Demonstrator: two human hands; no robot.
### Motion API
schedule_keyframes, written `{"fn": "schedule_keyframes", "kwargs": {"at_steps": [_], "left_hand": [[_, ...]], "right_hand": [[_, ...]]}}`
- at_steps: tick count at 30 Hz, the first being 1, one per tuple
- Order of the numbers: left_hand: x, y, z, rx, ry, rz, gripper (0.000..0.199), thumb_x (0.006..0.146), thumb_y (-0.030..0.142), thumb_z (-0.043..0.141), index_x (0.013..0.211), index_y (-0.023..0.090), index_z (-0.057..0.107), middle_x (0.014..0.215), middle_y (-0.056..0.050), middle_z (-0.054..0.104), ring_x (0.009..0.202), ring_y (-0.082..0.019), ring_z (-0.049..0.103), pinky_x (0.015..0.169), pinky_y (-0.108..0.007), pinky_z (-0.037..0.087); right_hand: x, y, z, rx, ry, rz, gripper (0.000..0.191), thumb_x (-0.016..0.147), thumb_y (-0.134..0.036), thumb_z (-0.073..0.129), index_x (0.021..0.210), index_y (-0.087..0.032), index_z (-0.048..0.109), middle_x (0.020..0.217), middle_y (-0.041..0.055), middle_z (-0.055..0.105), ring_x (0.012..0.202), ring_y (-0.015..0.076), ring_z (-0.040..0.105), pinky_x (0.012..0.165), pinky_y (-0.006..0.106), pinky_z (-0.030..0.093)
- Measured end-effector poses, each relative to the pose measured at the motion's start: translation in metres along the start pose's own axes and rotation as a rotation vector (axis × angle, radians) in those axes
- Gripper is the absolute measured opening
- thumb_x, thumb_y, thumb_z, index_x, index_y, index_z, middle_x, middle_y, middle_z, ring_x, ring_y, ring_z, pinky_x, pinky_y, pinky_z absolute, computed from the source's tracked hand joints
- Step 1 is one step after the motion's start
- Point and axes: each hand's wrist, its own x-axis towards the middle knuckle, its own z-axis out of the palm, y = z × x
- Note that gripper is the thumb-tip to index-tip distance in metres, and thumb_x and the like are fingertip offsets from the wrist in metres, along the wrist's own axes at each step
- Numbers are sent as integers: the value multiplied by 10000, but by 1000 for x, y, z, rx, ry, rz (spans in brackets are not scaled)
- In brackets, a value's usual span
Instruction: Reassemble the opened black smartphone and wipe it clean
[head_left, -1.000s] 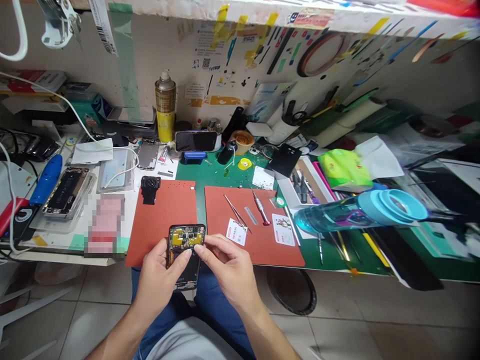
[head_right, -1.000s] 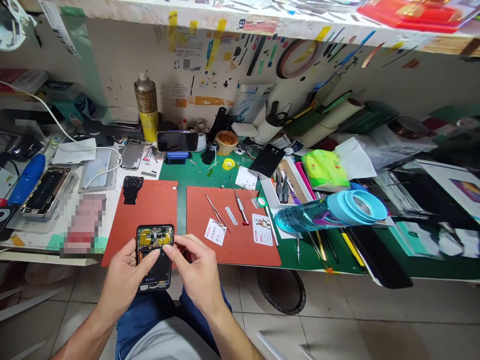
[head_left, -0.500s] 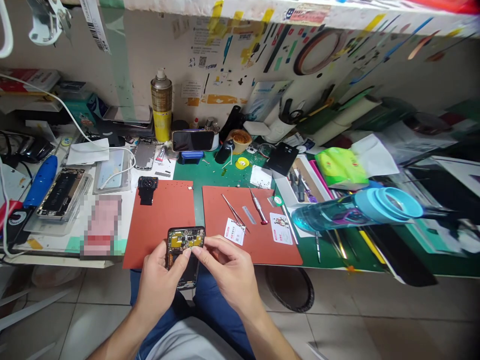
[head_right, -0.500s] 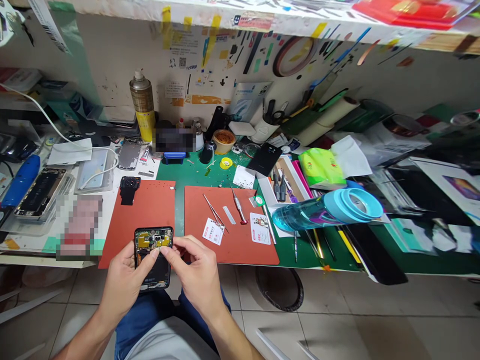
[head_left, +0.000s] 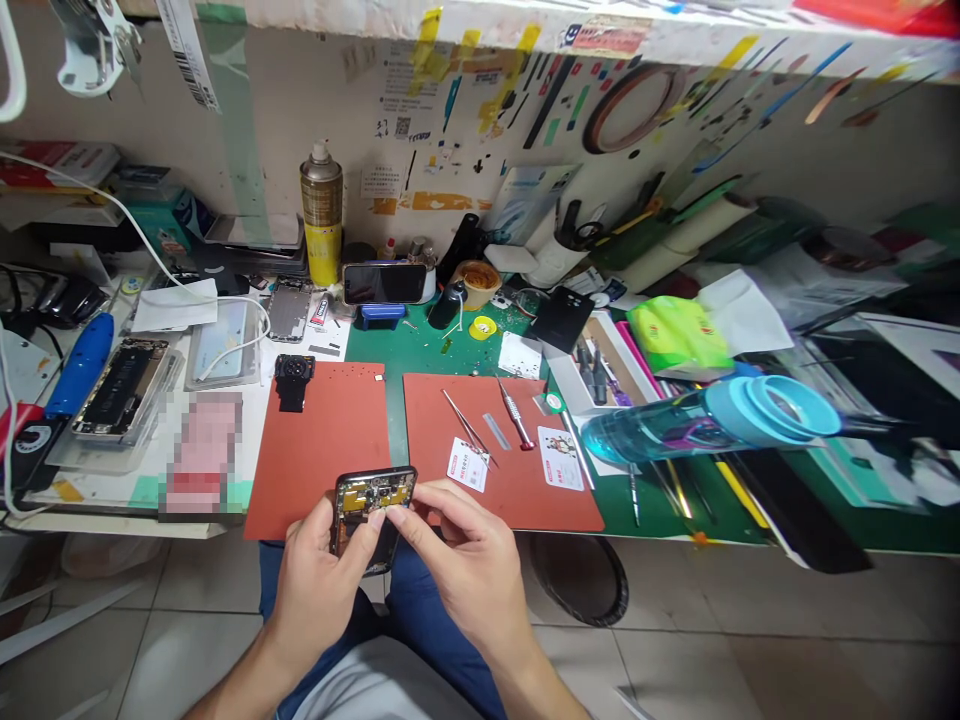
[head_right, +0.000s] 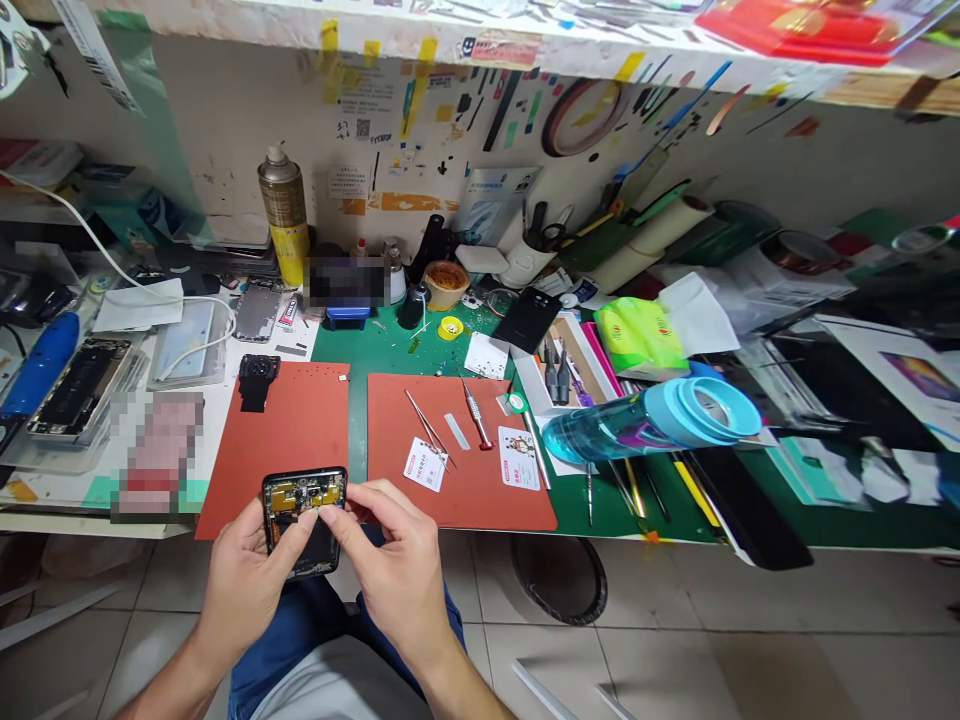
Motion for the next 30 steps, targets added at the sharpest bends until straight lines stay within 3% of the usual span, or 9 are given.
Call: {"fn": "schedule_keyframes", "kwargs": {"at_steps": [6, 30], "left_hand": [[-4, -6, -3, 80, -8, 54, 291, 1010, 438, 695, 1157, 196, 760, 938, -36, 808, 1012, -230, 780, 907, -280, 611], [-10, -3, 0, 84, 10, 82, 249, 1011, 404, 693, 1127, 200, 777, 890, -36, 795, 967, -227, 779, 892, -287, 622]], "right_hand": [[-6, -4, 0, -21, 19, -62, 80, 945, -241, 797, 1005, -252, 849, 871, 22, 741, 766, 164, 657, 696, 270, 551], [-15, -7, 1, -56, 40, 0, 98, 979, -302, 753, 972, -220, 807, 930, 63, 763, 823, 208, 700, 698, 298, 564]]}}
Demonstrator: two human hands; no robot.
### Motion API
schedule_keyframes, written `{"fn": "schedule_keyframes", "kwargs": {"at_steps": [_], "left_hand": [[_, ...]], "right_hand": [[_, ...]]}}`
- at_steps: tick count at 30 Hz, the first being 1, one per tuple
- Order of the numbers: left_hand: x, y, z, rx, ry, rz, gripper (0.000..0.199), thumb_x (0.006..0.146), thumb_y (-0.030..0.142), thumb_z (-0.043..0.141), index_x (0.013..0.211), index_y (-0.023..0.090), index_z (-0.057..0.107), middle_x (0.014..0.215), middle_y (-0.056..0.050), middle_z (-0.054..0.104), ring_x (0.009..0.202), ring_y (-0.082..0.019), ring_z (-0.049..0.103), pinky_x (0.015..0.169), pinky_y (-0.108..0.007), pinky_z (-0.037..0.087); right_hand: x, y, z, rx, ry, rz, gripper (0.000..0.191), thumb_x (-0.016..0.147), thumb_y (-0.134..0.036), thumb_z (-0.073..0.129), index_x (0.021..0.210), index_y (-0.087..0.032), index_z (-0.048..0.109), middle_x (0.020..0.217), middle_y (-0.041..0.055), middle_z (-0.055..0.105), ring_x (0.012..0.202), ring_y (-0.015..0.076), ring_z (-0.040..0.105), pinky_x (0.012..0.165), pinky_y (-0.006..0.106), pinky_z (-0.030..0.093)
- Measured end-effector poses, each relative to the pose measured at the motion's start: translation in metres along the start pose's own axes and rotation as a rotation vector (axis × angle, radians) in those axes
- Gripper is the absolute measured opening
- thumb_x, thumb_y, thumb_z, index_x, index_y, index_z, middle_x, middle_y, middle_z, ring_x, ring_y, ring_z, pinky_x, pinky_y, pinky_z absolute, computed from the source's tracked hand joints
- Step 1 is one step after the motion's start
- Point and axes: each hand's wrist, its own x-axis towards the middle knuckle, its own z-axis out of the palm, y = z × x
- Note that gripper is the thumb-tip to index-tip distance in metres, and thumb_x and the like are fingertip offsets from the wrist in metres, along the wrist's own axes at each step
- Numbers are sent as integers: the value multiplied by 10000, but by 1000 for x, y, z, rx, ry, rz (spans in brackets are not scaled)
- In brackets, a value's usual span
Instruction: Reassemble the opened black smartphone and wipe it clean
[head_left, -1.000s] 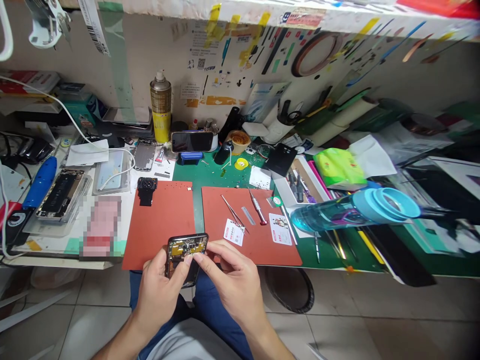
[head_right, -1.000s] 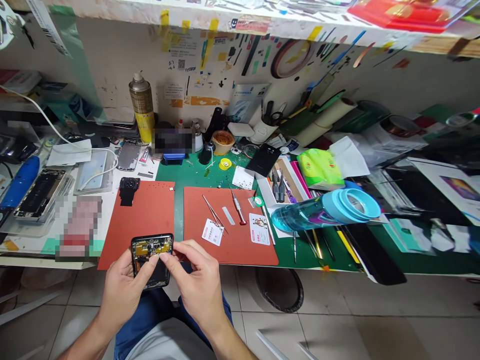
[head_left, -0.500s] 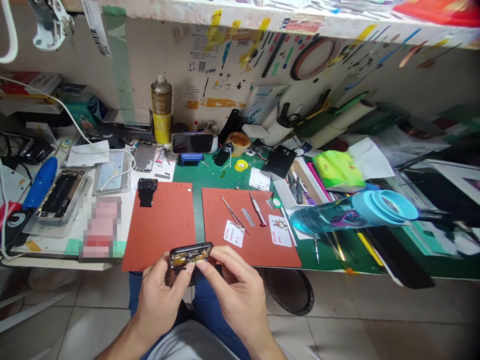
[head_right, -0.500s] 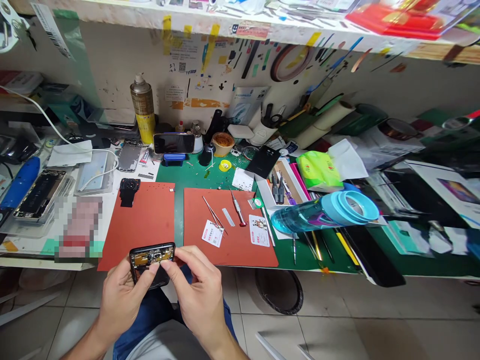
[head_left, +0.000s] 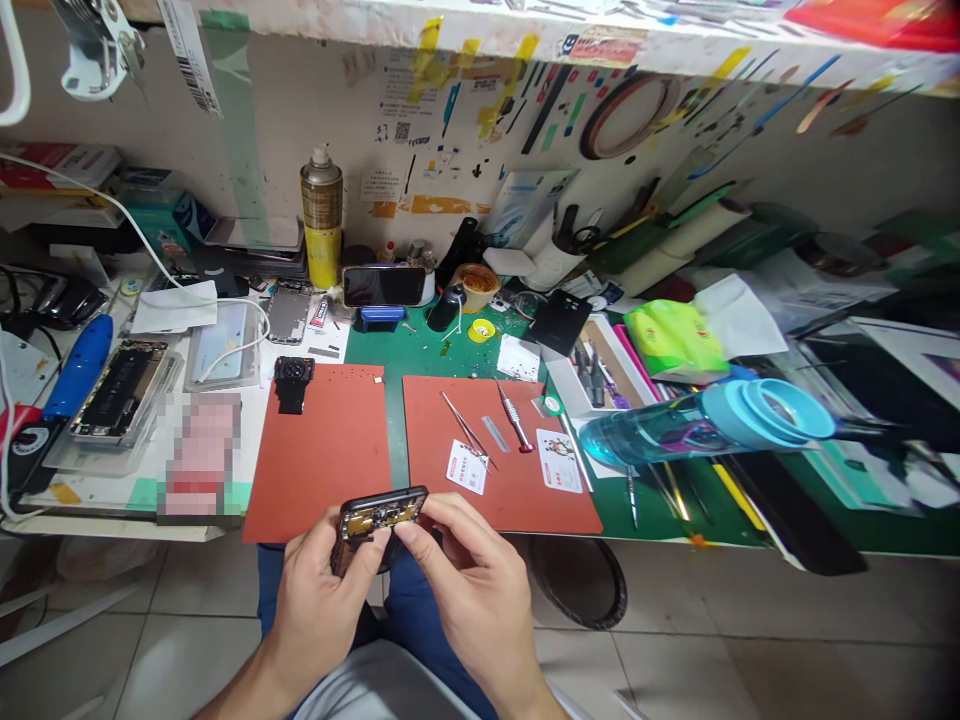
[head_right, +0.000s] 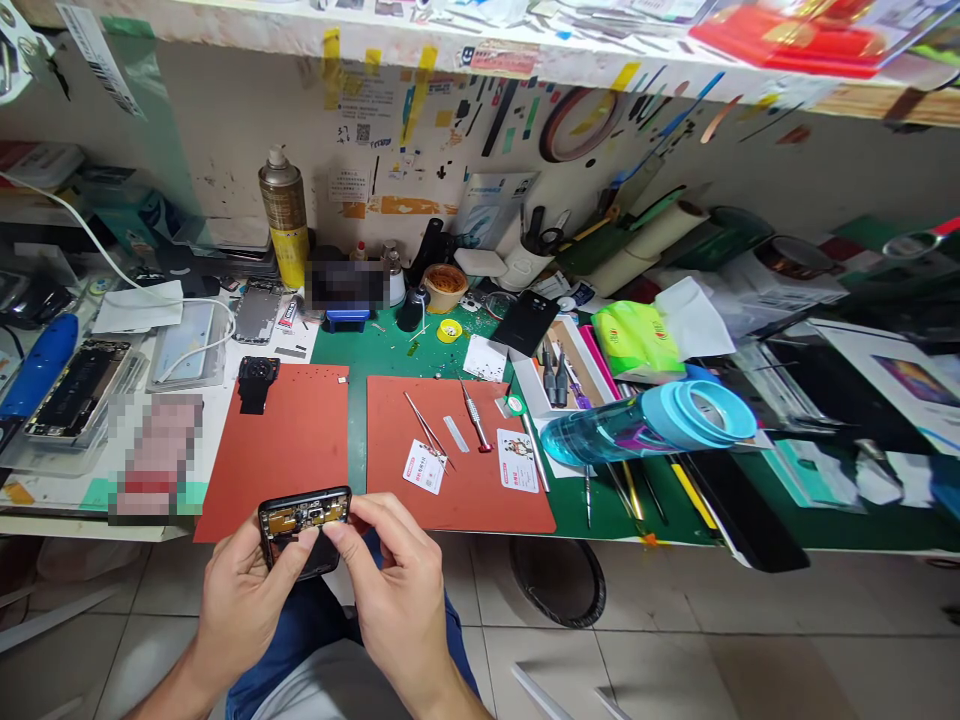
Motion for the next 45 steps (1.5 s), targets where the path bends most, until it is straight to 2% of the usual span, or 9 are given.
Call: {"fn": "schedule_keyframes", "kwargs": {"at_steps": [8, 13, 20, 23, 28, 31, 34, 41, 45], "left_hand": [[0, 4, 1, 5, -8, 6, 250, 1006, 405, 694, 1138, 212, 783, 883, -37, 798, 984, -242, 786, 905, -297, 622], [1, 5, 3, -10, 1, -25, 273, 1004, 422, 691, 1141, 203, 779, 896, -38, 800, 964, -237, 780, 879, -292, 623], [2, 5, 2, -28, -3, -53, 298, 1005, 445, 690, 1137, 189, 766, 909, -33, 794, 972, -230, 766, 885, -286, 610], [4, 6, 3, -65, -5, -78, 307, 999, 452, 700, 1136, 185, 760, 926, -41, 796, 1014, -244, 761, 912, -302, 608], [12, 16, 5, -235, -59, -162, 338, 979, 464, 724, 1167, 185, 748, 1102, -79, 814, 1038, -246, 764, 967, -344, 610], [16, 22, 1, -354, -191, -220, 438, 957, 476, 746, 1279, 181, 713, 1231, -120, 795, 1090, -272, 765, 994, -384, 611], [17, 21, -4, -434, -293, -253, 484, 995, 478, 703, 1385, 195, 667, 1280, -129, 778, 1152, -280, 752, 1003, -385, 606], [13, 18, -5, -402, -288, -227, 409, 1058, 475, 614, 1367, 217, 686, 1284, -103, 769, 1182, -264, 727, 1029, -374, 582], [12, 16, -7, -318, -294, -191, 411, 1069, 474, 593, 1375, 213, 679, 1273, -96, 770, 1141, -257, 730, 949, -340, 596]], "right_hand": [[0, 0, 1, -29, 27, -21, 94, 966, -308, 771, 967, -226, 815, 899, 56, 745, 783, 195, 669, 671, 286, 558], [0, -2, 2, -81, 58, -110, 60, 966, -259, 767, 991, -227, 811, 881, 43, 754, 747, 181, 676, 638, 269, 554], [-4, 0, 5, -163, 90, -280, 177, 990, -156, 716, 1142, -223, 775, 947, 51, 768, 783, 177, 713, 654, 272, 569], [-5, 1, 7, -190, 108, -296, 179, 988, -157, 717, 1146, -220, 774, 942, 52, 769, 773, 182, 712, 652, 279, 570], [-2, 4, 9, -171, 108, -191, 130, 1001, -232, 719, 1107, -219, 793, 905, 42, 753, 761, 174, 686, 682, 280, 562], [2, 6, 7, -150, 73, -49, 160, 1019, -322, 701, 1090, -224, 806, 914, 48, 747, 784, 185, 673, 709, 294, 554], [4, 8, 5, -127, 24, 56, 217, 1008, -395, 707, 1098, -225, 806, 923, 49, 729, 814, 198, 657, 734, 307, 545], [4, 8, 10, -111, 52, 112, 249, 944, -443, 775, 1059, -223, 790, 844, 11, 640, 770, 184, 574, 714, 298, 505], [6, 8, 13, -131, 82, 100, 222, 912, -426, 810, 999, -222, 793, 801, -4, 619, 737, 177, 561, 687, 290, 491]]}}
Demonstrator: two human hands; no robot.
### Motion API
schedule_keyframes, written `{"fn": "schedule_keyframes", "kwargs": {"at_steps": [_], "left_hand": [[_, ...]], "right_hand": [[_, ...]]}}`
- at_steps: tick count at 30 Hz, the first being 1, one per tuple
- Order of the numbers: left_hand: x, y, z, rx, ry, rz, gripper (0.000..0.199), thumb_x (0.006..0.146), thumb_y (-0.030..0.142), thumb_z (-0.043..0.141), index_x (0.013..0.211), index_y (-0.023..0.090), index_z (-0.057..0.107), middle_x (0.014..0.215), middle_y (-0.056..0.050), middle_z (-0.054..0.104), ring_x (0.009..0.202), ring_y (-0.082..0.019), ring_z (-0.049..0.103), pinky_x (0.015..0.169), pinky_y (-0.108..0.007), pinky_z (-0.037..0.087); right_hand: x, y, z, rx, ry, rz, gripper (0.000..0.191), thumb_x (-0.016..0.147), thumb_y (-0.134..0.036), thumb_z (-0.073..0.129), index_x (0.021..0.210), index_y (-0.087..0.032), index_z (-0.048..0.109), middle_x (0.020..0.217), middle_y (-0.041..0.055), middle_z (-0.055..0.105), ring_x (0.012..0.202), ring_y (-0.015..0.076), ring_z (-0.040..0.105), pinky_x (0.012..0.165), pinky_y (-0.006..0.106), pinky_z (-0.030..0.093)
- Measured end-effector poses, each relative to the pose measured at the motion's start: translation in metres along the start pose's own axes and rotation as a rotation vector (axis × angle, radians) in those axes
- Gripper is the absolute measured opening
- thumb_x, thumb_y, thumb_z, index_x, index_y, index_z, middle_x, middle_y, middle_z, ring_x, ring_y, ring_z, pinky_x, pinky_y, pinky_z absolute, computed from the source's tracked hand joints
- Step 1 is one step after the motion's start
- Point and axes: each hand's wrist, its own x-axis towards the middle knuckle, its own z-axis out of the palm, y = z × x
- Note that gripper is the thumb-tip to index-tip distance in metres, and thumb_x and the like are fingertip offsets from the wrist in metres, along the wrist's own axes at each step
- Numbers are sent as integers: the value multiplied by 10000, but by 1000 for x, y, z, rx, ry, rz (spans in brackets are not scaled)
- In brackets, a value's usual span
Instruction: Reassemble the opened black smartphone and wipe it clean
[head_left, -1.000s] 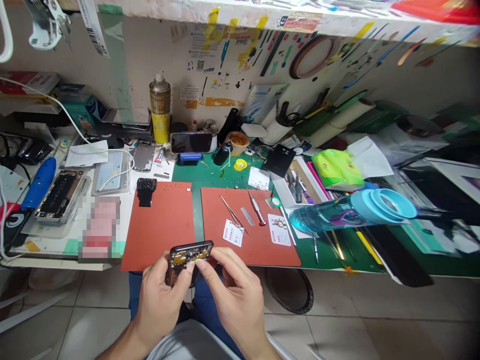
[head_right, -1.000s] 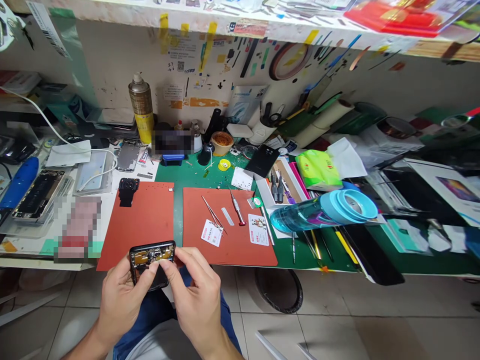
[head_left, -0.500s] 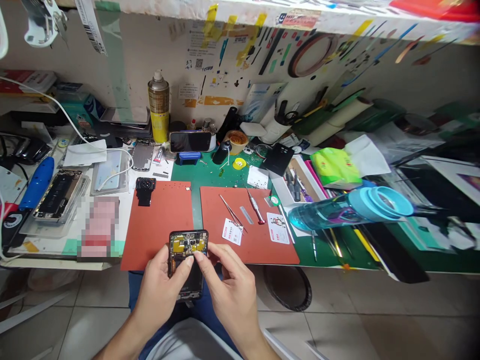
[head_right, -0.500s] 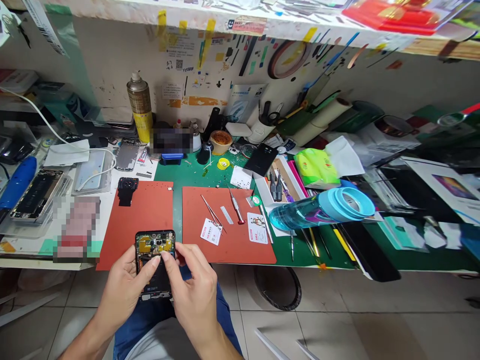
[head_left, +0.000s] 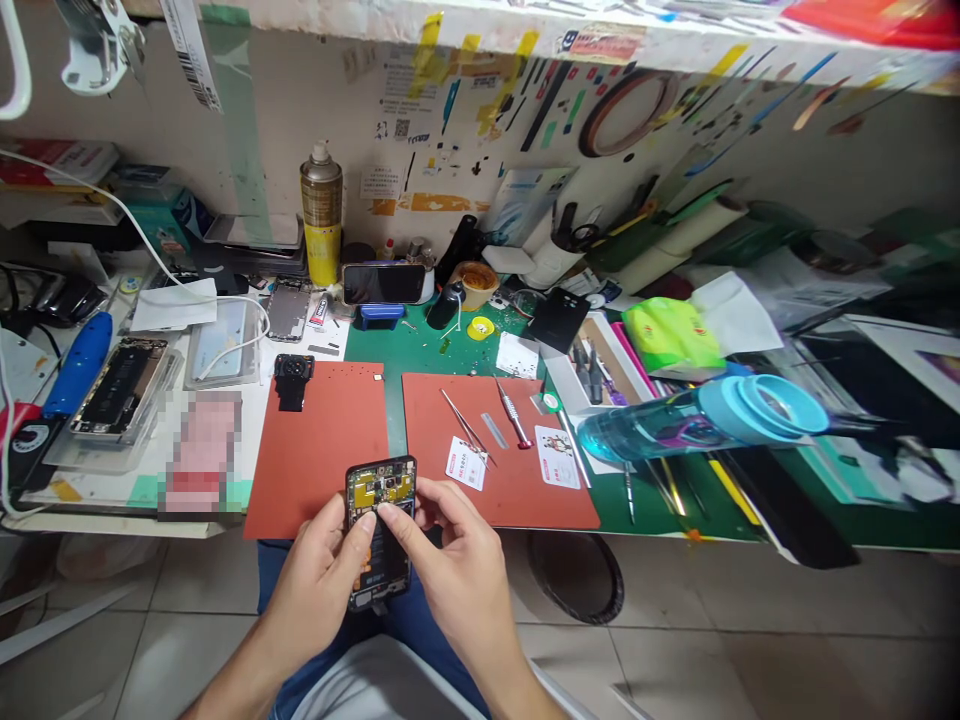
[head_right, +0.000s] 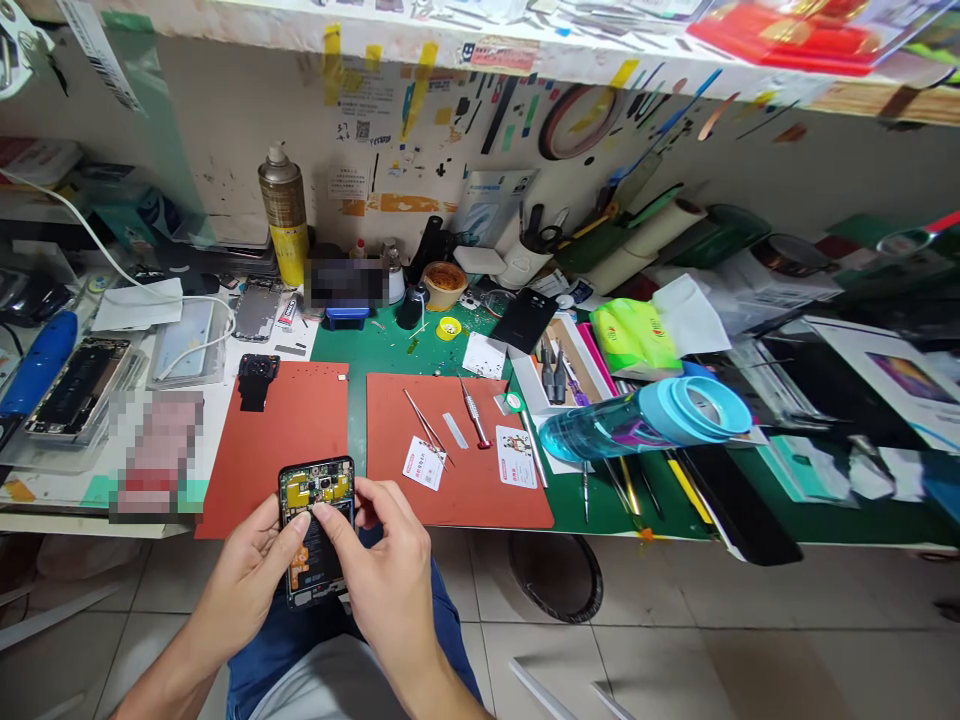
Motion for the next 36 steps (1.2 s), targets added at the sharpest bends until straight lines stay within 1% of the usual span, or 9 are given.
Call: {"fn": "schedule_keyframes", "kwargs": {"at_steps": [4, 10, 14, 20, 24, 30, 32, 36], "left_hand": [[0, -3, -2, 23, -9, 5, 418, 1078, 478, 573, 1384, 207, 664, 1230, -95, 778, 1094, -252, 738, 875, -322, 605], [0, -4, -2, 18, 0, -1, 400, 1077, 477, 577, 1366, 216, 668, 1218, -83, 776, 1069, -235, 737, 909, -319, 594], [1, -5, -2, 20, -5, 13, 390, 1082, 458, 578, 1385, 228, 664, 1209, -76, 778, 1019, -219, 733, 878, -309, 588], [1, -4, -3, 2, -23, 21, 382, 1093, 445, 569, 1404, 244, 663, 1268, -77, 764, 1067, -222, 724, 912, -316, 576], [1, -3, -3, 3, -35, 21, 388, 1094, 450, 567, 1410, 245, 660, 1282, -75, 764, 1083, -224, 726, 900, -310, 580], [2, -4, -2, 41, -2, 54, 389, 1084, 465, 586, 1382, 234, 684, 1285, -67, 771, 1093, -218, 731, 961, -312, 575], [1, -5, -2, 47, 6, 52, 397, 1084, 473, 582, 1379, 228, 685, 1270, -69, 776, 1077, -220, 734, 943, -311, 580], [1, -5, -1, 57, 21, 45, 418, 1078, 497, 580, 1363, 212, 691, 1237, -77, 784, 1017, -219, 734, 860, -299, 586]], "right_hand": [[0, -2, 0, -5, 16, -17, 212, 907, -419, 815, 979, -221, 790, 791, -5, 623, 727, 177, 564, 674, 284, 491], [-1, -3, 1, -34, 29, -56, 194, 924, -403, 804, 999, -226, 776, 809, -2, 643, 733, 177, 574, 676, 277, 497], [-2, -3, 1, -46, 31, -84, 172, 949, -385, 777, 1013, -225, 770, 822, 3, 644, 741, 180, 578, 676, 277, 499], [-4, -4, 0, -68, 41, -120, 163, 965, -369, 763, 1041, -225, 767, 843, 12, 663, 748, 181, 591, 682, 278, 511], [-5, -5, 0, -89, 53, -148, 162, 968, -360, 763, 1047, -218, 763, 848, 7, 666, 744, 172, 594, 687, 270, 513], [-5, -5, 0, -102, 61, -183, 158, 965, -345, 770, 1052, -213, 764, 852, 3, 672, 740, 163, 602, 687, 263, 517], [-5, -5, 0, -101, 66, -190, 156, 964, -340, 771, 1050, -210, 766, 850, 5, 674, 736, 163, 604, 687, 264, 520], [-5, -5, 0, -93, 71, -192, 159, 959, -336, 774, 1055, -209, 771, 848, 9, 678, 728, 165, 603, 686, 267, 522]]}}
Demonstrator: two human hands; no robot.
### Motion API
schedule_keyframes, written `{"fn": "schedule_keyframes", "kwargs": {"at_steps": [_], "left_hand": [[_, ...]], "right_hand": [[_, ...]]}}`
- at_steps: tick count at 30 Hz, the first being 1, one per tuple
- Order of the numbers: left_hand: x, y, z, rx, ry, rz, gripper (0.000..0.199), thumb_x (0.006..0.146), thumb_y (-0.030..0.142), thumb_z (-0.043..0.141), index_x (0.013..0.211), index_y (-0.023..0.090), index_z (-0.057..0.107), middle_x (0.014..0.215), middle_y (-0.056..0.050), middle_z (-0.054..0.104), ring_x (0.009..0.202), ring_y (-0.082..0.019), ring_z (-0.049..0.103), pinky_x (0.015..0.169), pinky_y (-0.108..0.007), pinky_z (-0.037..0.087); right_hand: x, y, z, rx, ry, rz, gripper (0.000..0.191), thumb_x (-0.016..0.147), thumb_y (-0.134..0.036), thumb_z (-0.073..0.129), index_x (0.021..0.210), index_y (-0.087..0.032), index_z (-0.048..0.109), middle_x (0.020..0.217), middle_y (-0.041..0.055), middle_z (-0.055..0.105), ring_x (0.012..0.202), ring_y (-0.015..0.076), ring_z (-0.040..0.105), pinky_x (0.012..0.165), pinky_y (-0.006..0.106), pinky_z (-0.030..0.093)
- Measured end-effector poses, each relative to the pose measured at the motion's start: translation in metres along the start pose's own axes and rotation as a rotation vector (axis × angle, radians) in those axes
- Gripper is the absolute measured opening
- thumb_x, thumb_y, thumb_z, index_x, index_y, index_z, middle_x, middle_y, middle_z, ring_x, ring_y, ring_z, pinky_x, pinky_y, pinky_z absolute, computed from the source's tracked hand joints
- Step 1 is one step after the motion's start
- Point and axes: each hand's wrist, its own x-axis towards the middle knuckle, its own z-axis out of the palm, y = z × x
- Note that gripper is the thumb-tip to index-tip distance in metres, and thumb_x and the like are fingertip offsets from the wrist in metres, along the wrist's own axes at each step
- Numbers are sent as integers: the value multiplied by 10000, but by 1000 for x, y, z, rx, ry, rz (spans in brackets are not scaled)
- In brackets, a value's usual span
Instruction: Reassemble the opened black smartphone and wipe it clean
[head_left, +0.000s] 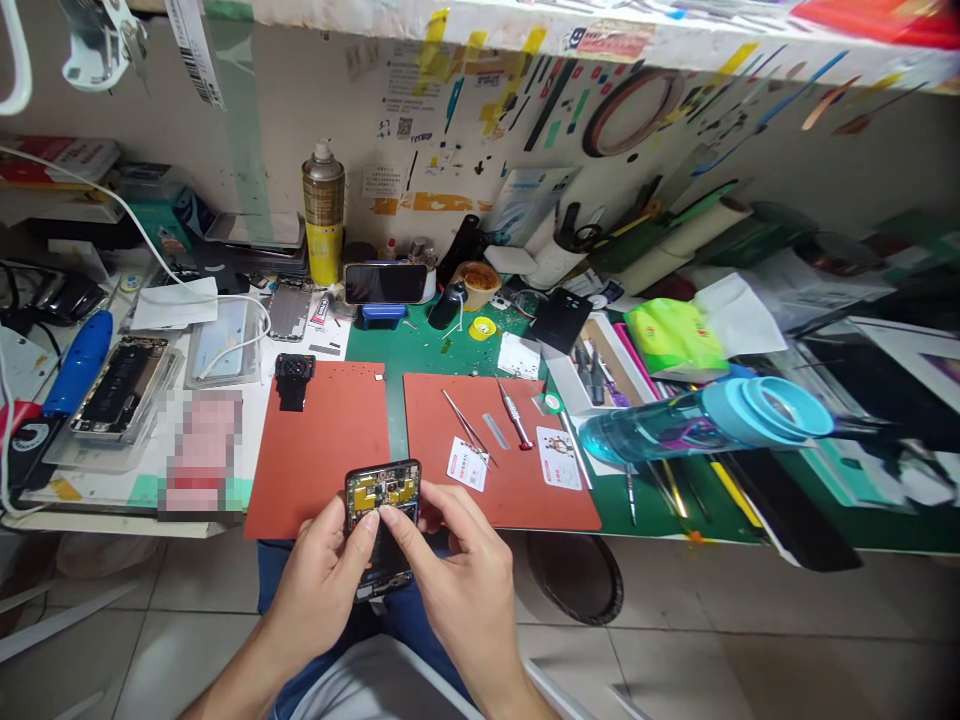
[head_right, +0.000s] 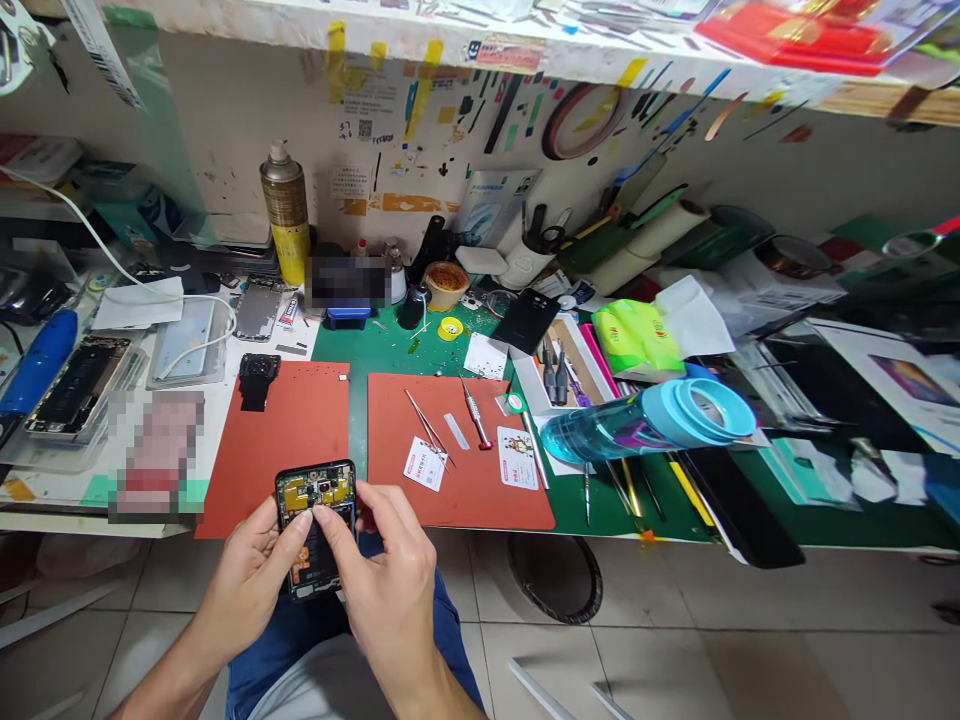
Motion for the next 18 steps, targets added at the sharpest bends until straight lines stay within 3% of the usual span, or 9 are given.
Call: {"fn": "schedule_keyframes", "kwargs": {"at_steps": [6, 18], "left_hand": [[0, -2, -1, 2, -16, 3, 403, 1076, 485, 585, 1358, 217, 694, 1255, -79, 773, 1071, -232, 725, 951, -326, 581], [-6, -3, -6, -2, -36, 31, 364, 1091, 438, 573, 1357, 222, 697, 1261, -81, 775, 1062, -226, 736, 938, -321, 590]], "right_hand": [[-1, -2, -1, 7, -3, 31, 148, 958, -347, 770, 1019, -212, 770, 821, 3, 664, 716, 164, 594, 666, 262, 513], [-5, -3, -3, 14, -7, -42, 128, 959, -304, 791, 1061, -229, 770, 834, -9, 659, 718, 154, 588, 658, 259, 504]]}}
